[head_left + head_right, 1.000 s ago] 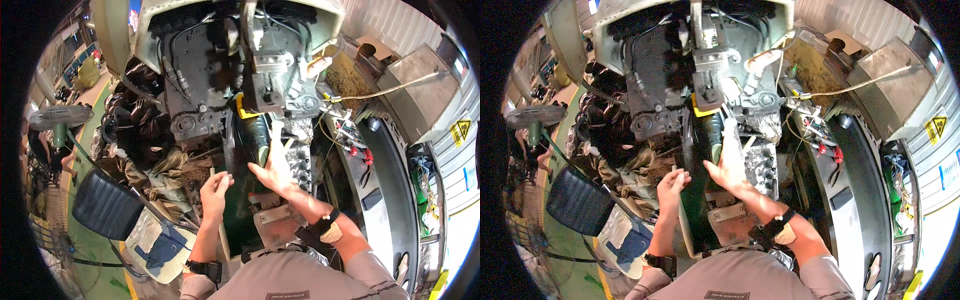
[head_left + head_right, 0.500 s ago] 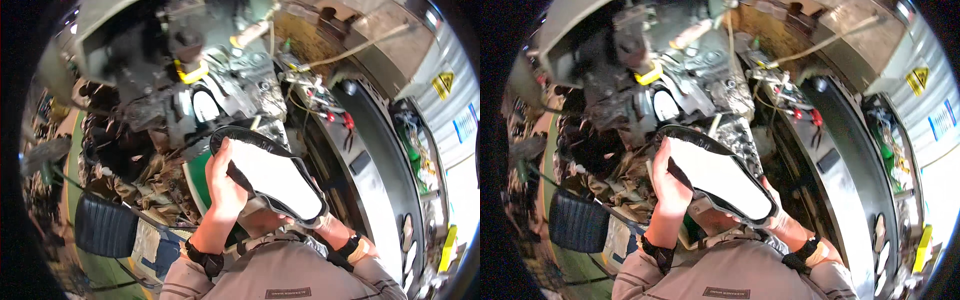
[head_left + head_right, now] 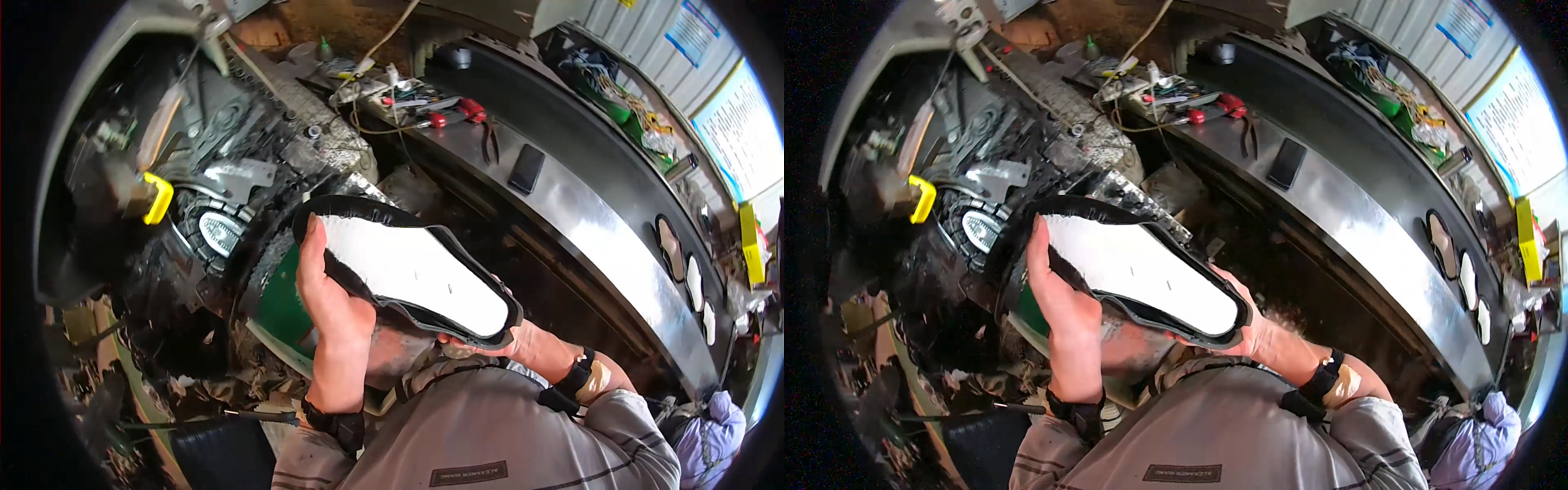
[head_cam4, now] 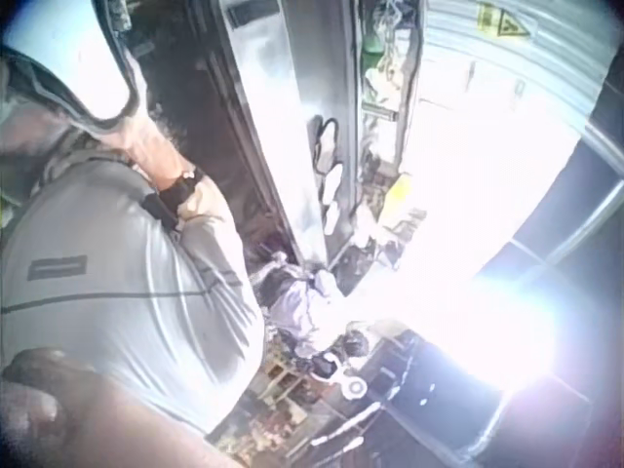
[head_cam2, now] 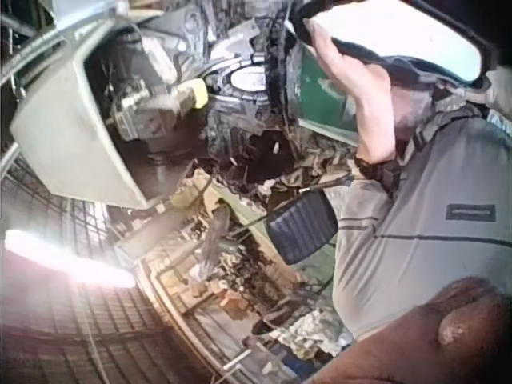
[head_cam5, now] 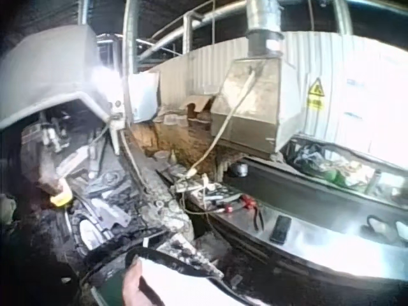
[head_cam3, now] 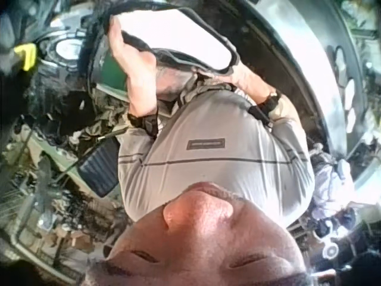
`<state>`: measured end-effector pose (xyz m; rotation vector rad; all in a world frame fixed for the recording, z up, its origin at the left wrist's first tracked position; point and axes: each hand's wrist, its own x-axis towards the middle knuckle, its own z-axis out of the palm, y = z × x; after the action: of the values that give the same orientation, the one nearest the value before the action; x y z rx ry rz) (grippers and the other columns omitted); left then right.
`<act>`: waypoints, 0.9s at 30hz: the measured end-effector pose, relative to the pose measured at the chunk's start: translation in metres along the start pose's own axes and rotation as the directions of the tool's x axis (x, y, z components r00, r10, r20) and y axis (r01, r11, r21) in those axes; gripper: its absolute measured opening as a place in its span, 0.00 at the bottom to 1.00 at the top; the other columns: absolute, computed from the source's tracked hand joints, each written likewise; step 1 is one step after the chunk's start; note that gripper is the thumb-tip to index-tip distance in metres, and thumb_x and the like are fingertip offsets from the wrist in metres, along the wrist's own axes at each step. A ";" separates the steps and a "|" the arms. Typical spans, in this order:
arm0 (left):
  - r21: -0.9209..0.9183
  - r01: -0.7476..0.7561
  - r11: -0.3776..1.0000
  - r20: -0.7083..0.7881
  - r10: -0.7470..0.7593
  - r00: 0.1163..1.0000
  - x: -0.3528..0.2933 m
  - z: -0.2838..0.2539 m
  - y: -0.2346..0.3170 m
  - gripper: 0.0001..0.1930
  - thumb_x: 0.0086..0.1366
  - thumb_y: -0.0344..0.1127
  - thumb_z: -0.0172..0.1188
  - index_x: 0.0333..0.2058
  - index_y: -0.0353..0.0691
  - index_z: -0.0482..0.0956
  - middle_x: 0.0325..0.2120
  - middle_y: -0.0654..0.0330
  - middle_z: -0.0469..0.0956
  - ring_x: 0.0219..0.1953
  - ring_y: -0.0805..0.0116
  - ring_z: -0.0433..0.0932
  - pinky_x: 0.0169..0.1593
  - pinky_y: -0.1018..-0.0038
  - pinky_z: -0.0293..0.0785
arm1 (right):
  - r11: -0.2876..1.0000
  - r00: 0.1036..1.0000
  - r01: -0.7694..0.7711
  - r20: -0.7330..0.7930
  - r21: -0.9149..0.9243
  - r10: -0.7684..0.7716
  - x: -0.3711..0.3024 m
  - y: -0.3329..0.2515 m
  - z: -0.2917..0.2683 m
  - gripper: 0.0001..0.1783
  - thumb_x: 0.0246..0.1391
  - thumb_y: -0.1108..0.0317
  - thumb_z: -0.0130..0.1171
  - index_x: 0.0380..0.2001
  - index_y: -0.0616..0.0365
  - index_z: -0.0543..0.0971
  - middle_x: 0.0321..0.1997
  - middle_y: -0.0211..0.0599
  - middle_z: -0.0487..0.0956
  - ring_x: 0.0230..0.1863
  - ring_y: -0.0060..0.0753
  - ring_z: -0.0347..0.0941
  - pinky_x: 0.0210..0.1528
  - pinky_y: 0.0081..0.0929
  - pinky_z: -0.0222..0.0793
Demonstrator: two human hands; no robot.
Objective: The worker is lasting shoes by placing the shoe upper over a last and using a shoe-lasting machine to shape and attach the components.
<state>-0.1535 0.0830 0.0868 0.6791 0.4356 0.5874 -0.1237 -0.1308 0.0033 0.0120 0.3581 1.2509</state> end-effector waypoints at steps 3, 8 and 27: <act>0.018 0.006 1.000 0.016 -0.006 1.000 -0.002 0.017 -0.019 0.18 0.69 0.44 0.57 0.53 0.40 0.77 0.46 0.64 0.79 0.49 0.70 0.77 0.54 0.70 0.72 | 0.999 0.992 -0.028 0.124 0.034 0.024 -0.011 -0.016 -0.004 0.35 0.64 0.41 0.48 0.62 0.57 0.71 0.58 0.58 0.75 0.47 0.73 0.76 0.48 0.60 0.77; 0.064 0.039 0.997 0.095 -0.045 0.994 -0.003 0.060 -0.061 0.16 0.70 0.46 0.55 0.48 0.42 0.79 0.44 0.64 0.80 0.47 0.69 0.79 0.53 0.69 0.73 | 0.988 0.984 -0.057 0.176 0.141 0.032 -0.043 -0.058 -0.011 0.34 0.64 0.42 0.50 0.62 0.56 0.71 0.58 0.55 0.76 0.50 0.71 0.75 0.51 0.60 0.76; 0.799 0.284 0.529 -0.046 -0.418 0.907 0.040 0.064 -0.250 0.18 0.70 0.38 0.61 0.52 0.32 0.76 0.46 0.57 0.79 0.49 0.67 0.80 0.58 0.70 0.74 | -0.014 0.106 0.342 0.053 -0.940 -0.993 -0.321 -0.461 -0.087 0.40 0.50 0.69 0.70 0.66 0.64 0.67 0.50 0.41 0.80 0.47 0.30 0.77 0.53 0.25 0.71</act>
<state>0.0008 -0.0779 -0.0480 1.4524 0.6822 -0.1082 0.1938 -0.5934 -0.0890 -1.4380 0.3031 -0.0441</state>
